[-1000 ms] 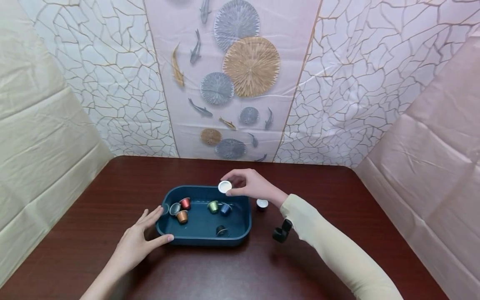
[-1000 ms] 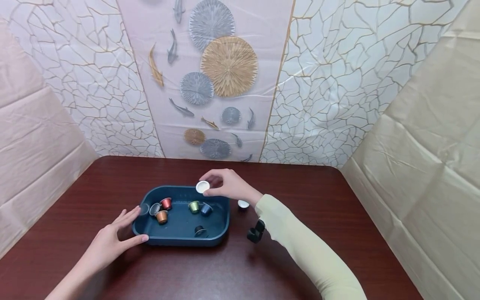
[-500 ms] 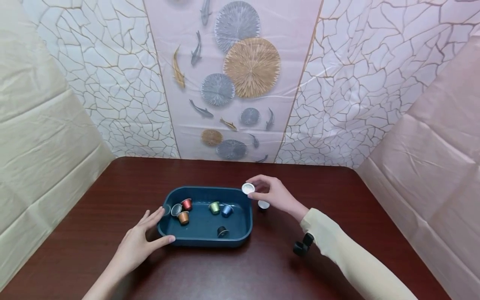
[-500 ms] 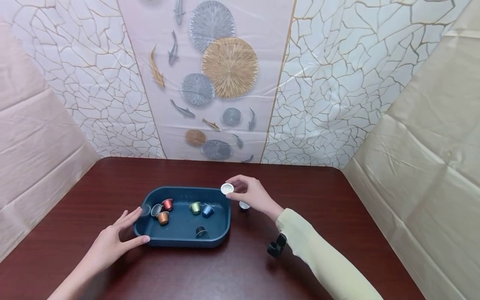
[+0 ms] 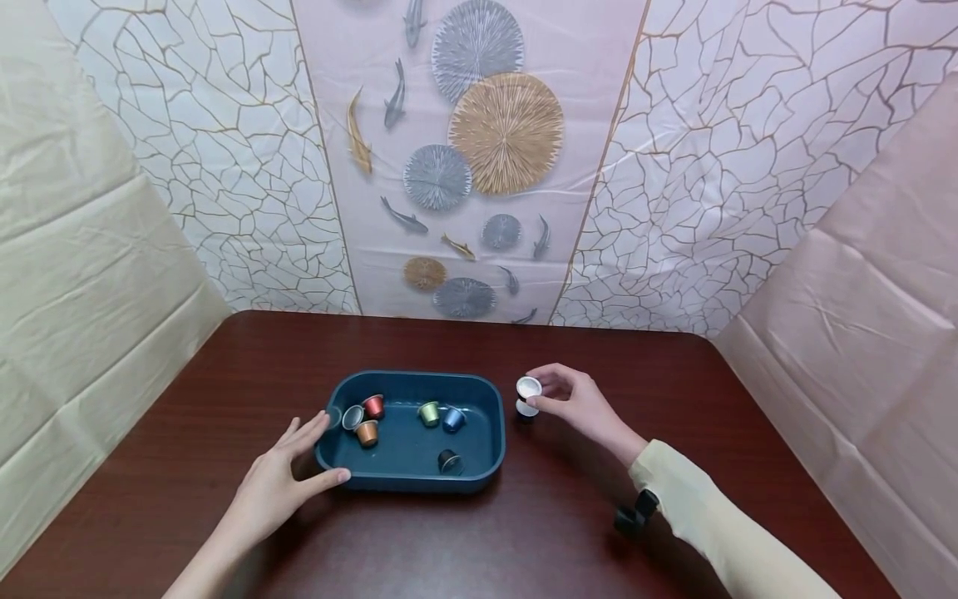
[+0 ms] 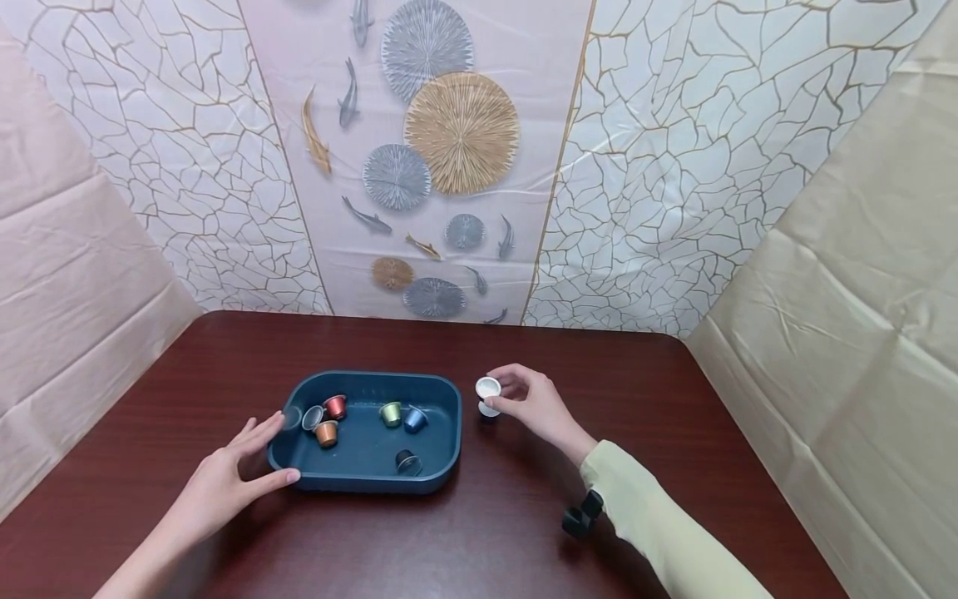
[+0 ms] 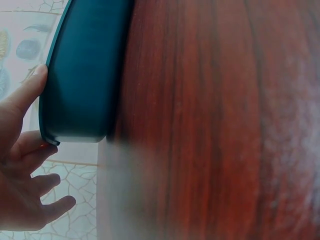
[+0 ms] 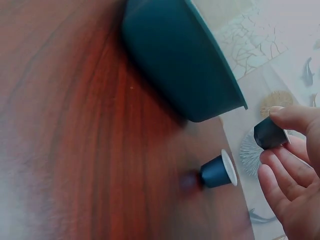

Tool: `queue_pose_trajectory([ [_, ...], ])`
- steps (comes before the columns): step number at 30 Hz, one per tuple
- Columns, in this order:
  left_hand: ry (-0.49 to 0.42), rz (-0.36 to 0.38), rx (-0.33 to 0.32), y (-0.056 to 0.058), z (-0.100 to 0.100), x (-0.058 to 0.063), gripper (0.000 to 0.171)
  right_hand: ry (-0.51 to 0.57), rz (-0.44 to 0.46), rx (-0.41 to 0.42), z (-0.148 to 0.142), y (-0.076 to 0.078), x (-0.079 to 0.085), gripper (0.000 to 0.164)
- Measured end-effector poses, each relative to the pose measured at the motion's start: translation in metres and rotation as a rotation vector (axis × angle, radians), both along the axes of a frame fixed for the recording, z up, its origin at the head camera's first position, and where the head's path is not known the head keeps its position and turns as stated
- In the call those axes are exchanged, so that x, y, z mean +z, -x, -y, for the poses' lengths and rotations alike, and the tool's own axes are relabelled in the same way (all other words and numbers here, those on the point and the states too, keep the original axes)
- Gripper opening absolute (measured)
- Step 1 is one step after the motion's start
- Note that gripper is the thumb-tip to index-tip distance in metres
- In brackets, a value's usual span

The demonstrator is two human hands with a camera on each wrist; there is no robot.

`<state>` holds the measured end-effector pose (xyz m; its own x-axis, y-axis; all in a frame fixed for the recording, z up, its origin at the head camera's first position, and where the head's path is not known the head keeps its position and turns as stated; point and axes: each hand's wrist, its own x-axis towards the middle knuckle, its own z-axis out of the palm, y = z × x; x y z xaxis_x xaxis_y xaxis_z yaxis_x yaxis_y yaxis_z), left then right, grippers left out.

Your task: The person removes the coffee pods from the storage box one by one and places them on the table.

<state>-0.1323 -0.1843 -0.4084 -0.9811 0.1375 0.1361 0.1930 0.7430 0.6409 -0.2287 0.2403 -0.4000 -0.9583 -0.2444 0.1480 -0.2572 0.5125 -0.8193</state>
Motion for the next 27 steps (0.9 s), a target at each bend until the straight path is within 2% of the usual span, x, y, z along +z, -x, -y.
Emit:
queue_pose_trajectory([
  [9, 0.005, -0.017, 0.001, -0.001, -0.001, 0.000, 0.089, 0.022, 0.031, 0.003, -0.005, -0.015, -0.012, 0.035],
  [18, 0.010, 0.001, 0.006, -0.001, -0.001, 0.000, 0.090, 0.038, 0.081, 0.026, -0.007, -0.025, -0.021, 0.037],
  [27, 0.005, 0.016, 0.008, 0.000, -0.001, 0.000, 0.089, 0.033, 0.076, 0.074, -0.009, -0.031, -0.033, 0.036],
])
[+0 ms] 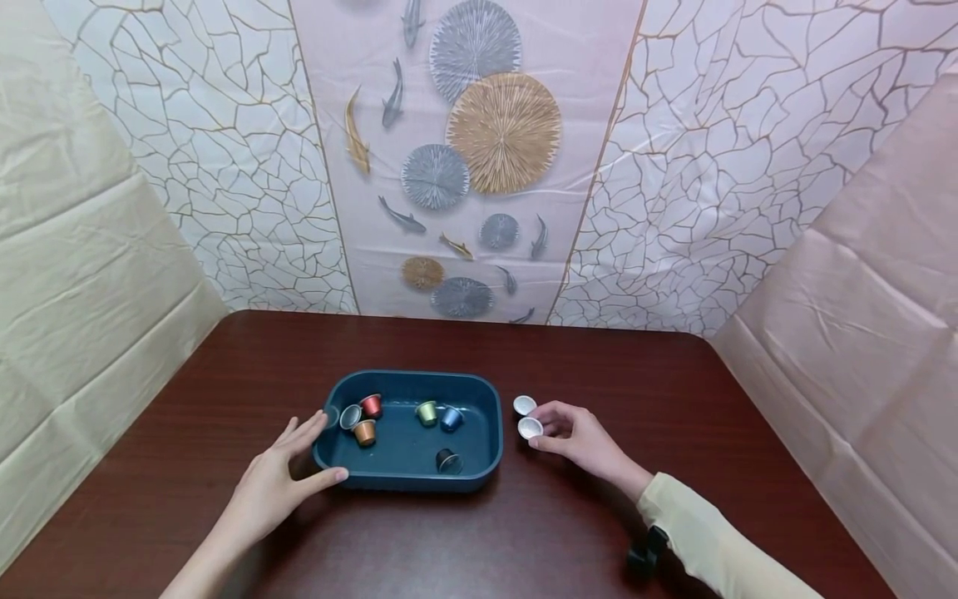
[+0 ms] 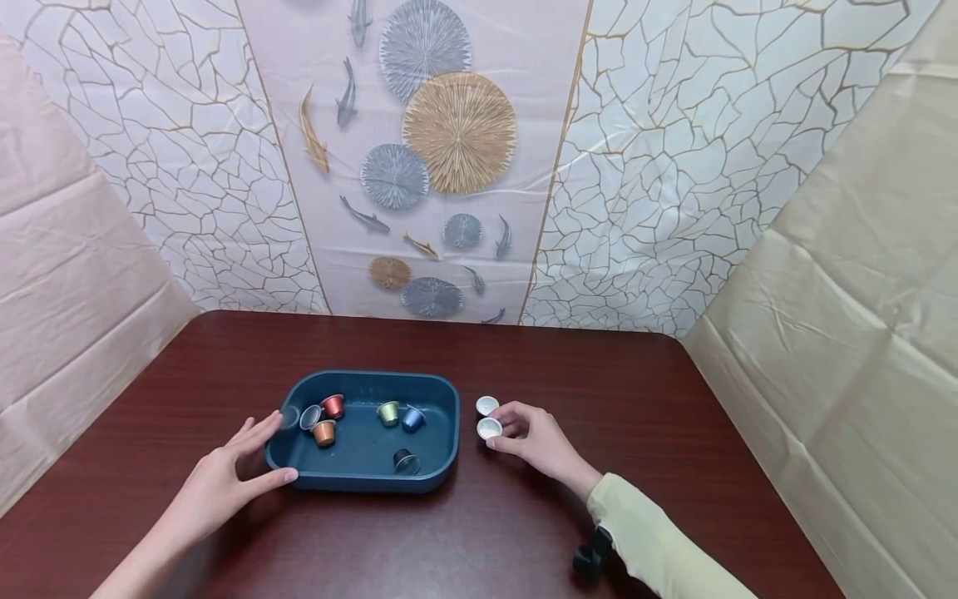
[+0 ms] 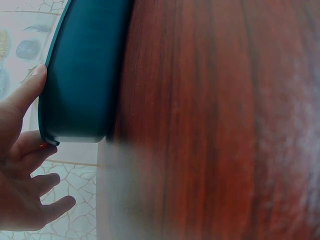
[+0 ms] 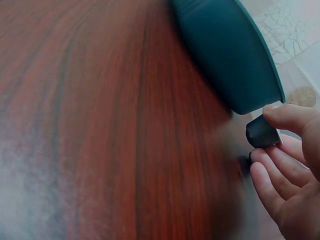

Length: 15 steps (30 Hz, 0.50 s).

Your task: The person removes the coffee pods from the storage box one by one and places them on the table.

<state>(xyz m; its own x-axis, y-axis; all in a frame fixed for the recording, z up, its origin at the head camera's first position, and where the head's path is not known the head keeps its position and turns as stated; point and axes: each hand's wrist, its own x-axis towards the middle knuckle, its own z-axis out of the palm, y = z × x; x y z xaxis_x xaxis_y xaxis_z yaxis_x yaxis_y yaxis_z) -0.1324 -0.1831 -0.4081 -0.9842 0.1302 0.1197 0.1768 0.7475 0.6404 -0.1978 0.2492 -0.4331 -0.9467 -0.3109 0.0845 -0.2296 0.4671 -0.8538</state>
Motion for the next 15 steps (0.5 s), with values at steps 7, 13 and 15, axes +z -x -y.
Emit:
queue_pose_trajectory([
  [7, -0.002, -0.010, -0.002, -0.0006, 0.0004, -0.0009, 0.090, -0.024, -0.022, 0.039, 0.0021, -0.0015, -0.0072, 0.035],
  [13, -0.003, -0.030, -0.007, -0.0001, 0.0011, -0.0022, 0.089, -0.036, -0.028, 0.020, 0.0037, -0.0044, -0.0067, 0.034],
  [15, -0.004, -0.033, -0.008, 0.0001, 0.0012, -0.0024, 0.089, -0.040, -0.036, 0.019, 0.0033, -0.0044, -0.0072, 0.034],
])
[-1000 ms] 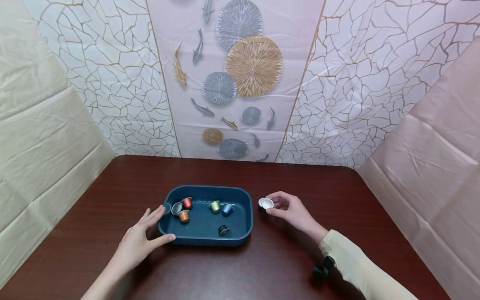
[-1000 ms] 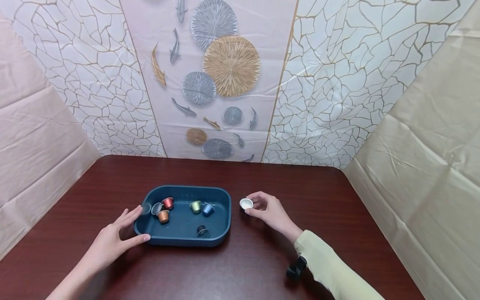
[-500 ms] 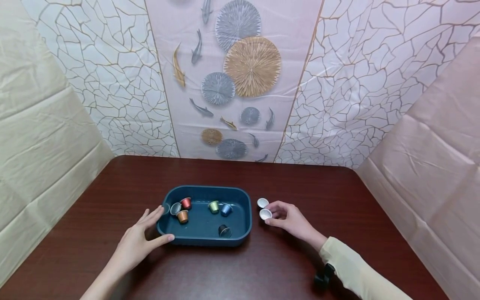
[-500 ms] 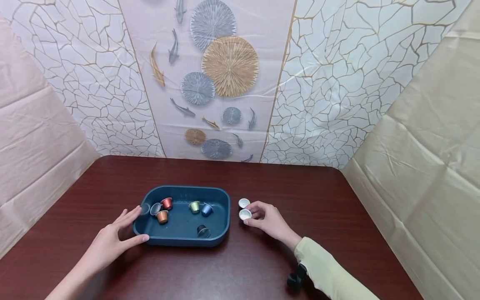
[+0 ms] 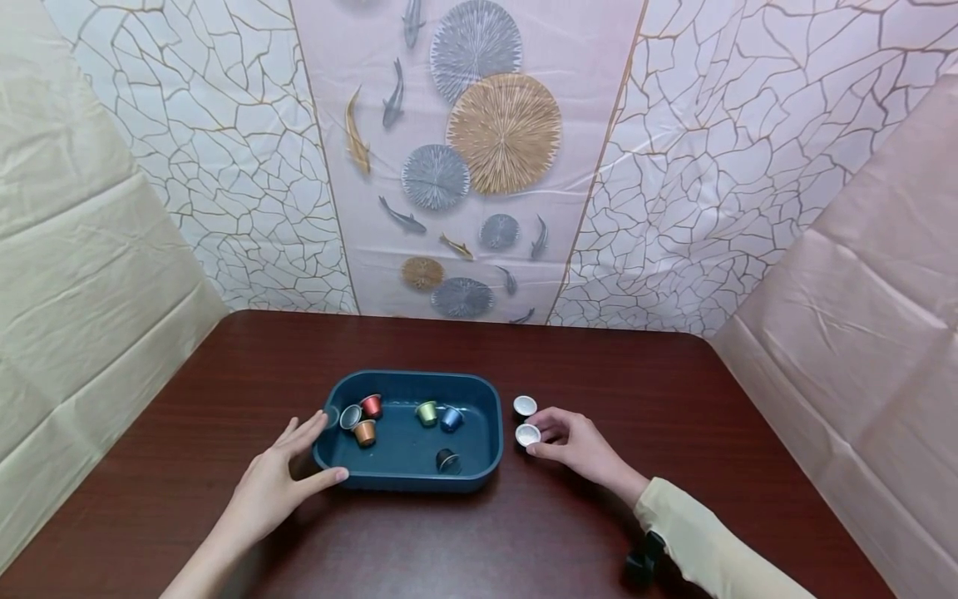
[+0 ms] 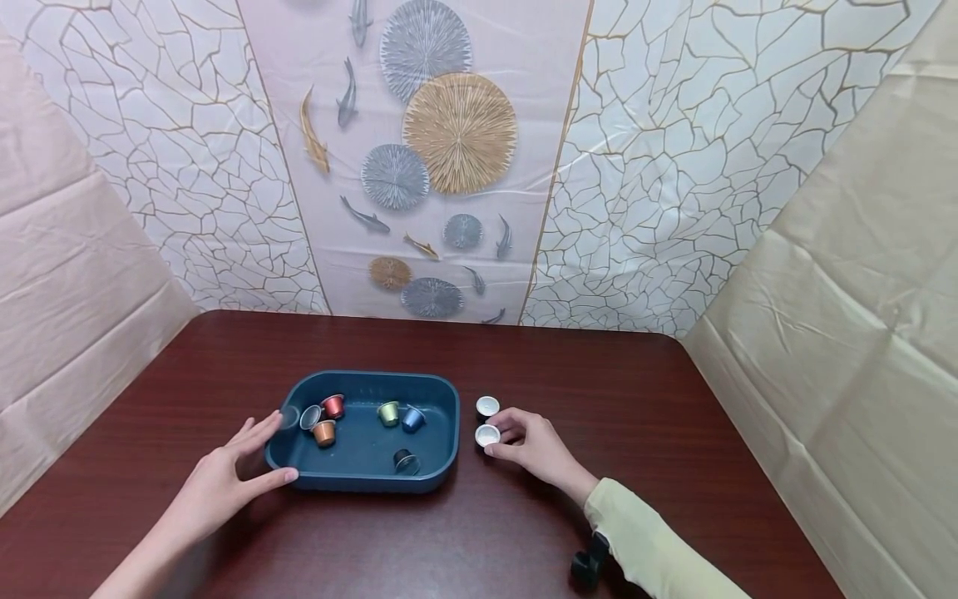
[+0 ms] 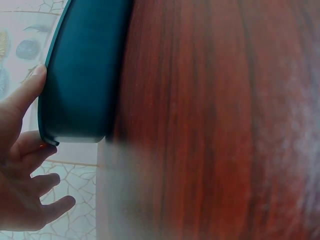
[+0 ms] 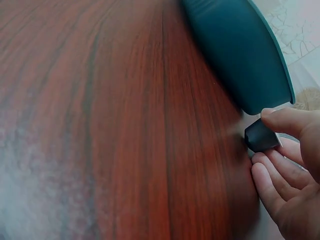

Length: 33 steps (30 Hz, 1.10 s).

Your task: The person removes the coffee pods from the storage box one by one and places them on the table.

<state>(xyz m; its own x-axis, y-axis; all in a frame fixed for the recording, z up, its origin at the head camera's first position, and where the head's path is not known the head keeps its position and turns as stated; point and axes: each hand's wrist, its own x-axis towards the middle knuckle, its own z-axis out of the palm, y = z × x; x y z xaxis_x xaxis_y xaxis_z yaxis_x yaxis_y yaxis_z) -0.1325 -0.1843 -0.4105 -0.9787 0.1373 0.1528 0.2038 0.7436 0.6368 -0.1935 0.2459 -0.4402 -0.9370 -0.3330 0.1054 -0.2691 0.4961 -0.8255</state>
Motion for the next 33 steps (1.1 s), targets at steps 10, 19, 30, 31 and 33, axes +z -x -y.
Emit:
queue_pose_trajectory([
  [10, -0.003, 0.016, 0.005, -0.0006, -0.0006, 0.0007, 0.089, -0.021, -0.004, -0.022, 0.0001, 0.0007, -0.0025, 0.034],
  [19, 0.000, 0.002, 0.003, -0.0010, 0.0001, 0.0003, 0.090, -0.012, -0.005, -0.043, 0.0014, 0.0016, -0.0036, 0.035],
  [30, -0.012, 0.007, -0.002, -0.0007, 0.0009, -0.0008, 0.089, -0.002, 0.004, -0.032, 0.0003, -0.0013, -0.0027, 0.041],
  [31, -0.014, 0.007, -0.003, -0.0007, 0.0011, -0.0007, 0.089, 0.004, 0.008, -0.030, -0.0001, -0.0019, -0.0023, 0.043],
  [33, -0.015, 0.002, -0.005, -0.0006, 0.0012, -0.0006, 0.089, 0.017, 0.018, -0.025, -0.0010, -0.0029, -0.0014, 0.046],
])
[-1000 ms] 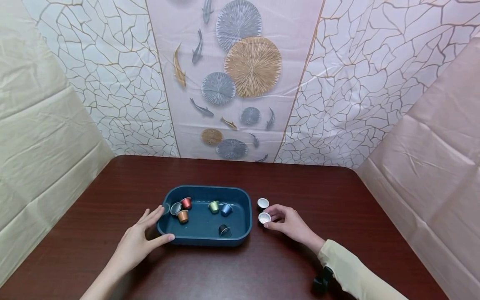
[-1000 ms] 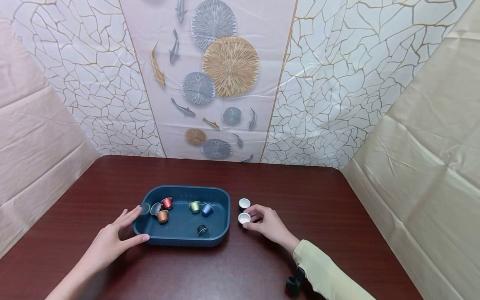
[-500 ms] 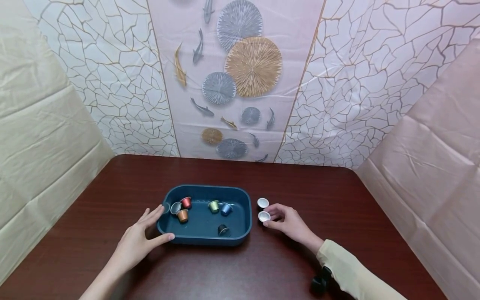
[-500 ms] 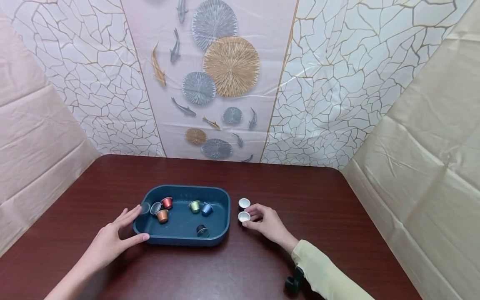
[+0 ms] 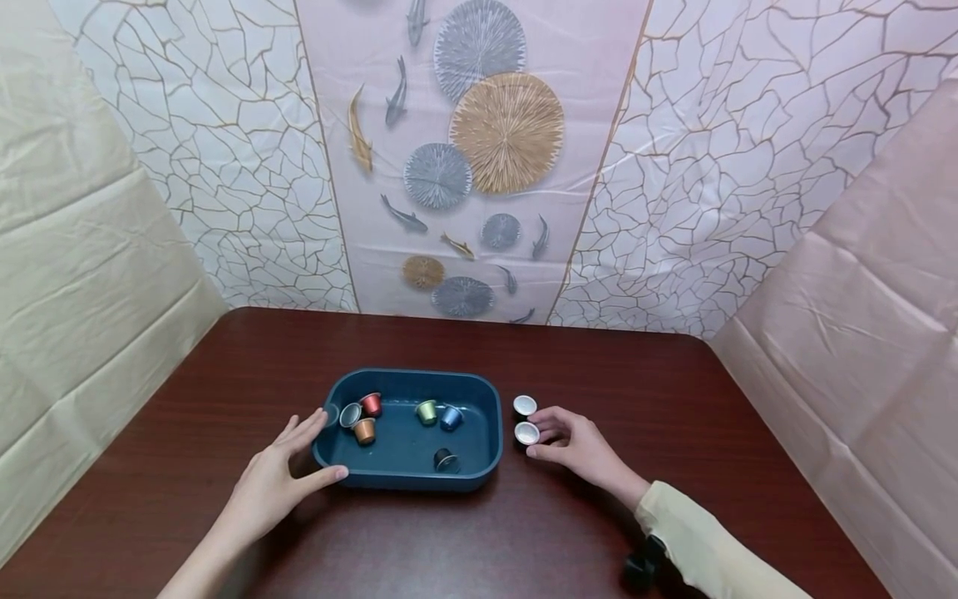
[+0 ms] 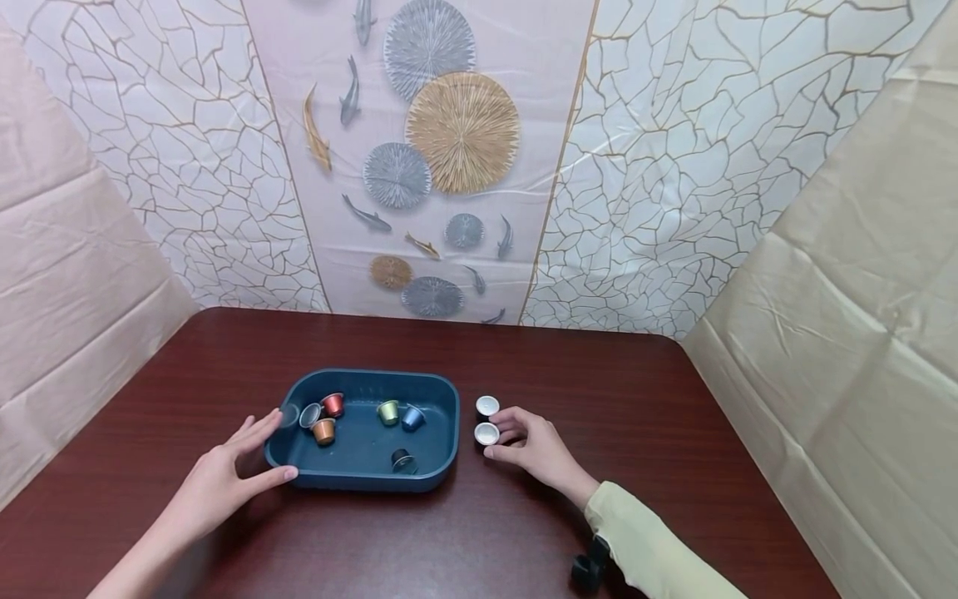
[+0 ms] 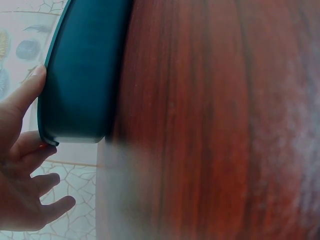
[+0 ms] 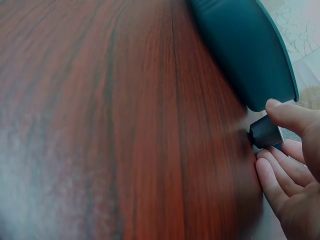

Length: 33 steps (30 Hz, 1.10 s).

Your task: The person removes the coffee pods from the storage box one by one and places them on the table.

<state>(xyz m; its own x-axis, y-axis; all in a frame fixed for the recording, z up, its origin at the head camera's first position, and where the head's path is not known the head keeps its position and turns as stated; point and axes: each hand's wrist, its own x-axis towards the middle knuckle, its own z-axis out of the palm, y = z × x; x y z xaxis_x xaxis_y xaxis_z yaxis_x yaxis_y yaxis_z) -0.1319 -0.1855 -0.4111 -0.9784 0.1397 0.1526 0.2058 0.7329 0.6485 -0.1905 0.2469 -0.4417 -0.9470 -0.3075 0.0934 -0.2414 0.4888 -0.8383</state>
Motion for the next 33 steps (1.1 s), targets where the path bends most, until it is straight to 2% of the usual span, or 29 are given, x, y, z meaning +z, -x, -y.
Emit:
queue_pose_trajectory([
  [8, 0.004, -0.002, 0.000, 0.000, 0.000, 0.000, 0.089, 0.037, 0.026, 0.024, -0.003, -0.002, 0.000, 0.054],
  [19, 0.011, 0.000, 0.004, -0.002, -0.001, 0.002, 0.088, 0.064, 0.043, 0.060, -0.008, 0.000, 0.000, 0.054],
  [33, 0.011, 0.009, 0.007, -0.002, -0.002, 0.003, 0.089, -0.043, 0.011, 0.112, -0.014, 0.012, 0.029, 0.048],
])
